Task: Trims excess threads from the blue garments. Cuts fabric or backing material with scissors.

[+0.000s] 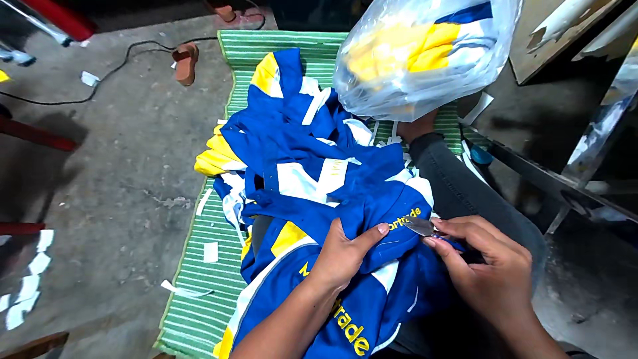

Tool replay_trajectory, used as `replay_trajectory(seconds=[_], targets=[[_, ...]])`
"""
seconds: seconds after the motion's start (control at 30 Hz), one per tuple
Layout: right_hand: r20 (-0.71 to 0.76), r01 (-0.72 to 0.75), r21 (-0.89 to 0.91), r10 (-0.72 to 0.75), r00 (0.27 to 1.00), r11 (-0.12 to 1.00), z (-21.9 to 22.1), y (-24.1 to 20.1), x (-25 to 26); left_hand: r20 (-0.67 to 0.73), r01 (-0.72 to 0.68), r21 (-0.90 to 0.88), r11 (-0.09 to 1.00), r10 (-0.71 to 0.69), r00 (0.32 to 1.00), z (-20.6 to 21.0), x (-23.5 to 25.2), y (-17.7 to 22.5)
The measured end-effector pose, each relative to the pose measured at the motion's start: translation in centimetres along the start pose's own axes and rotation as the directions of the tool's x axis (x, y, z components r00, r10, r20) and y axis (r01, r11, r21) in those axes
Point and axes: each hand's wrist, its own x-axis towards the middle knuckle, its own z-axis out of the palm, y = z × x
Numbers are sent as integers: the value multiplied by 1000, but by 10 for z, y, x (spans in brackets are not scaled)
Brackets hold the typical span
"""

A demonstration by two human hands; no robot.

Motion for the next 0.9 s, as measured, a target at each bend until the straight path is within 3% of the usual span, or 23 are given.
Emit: replay_trajectory(seconds=[0.2, 0.4, 0.9], targets=[[32, 53, -53, -51, 998, 997, -4, 1, 4, -21, 23, 2, 1000, -23, 1000, 1, 0, 1], [170, 15, 128, -37, 985, 992, -20, 6, 17, -35, 19, 8, 1000, -19, 999, 3, 0, 5], [259, 206, -86, -178, 949, 975, -29, 5, 31, -6, 40, 18, 999, -40, 999, 2, -1, 7]])
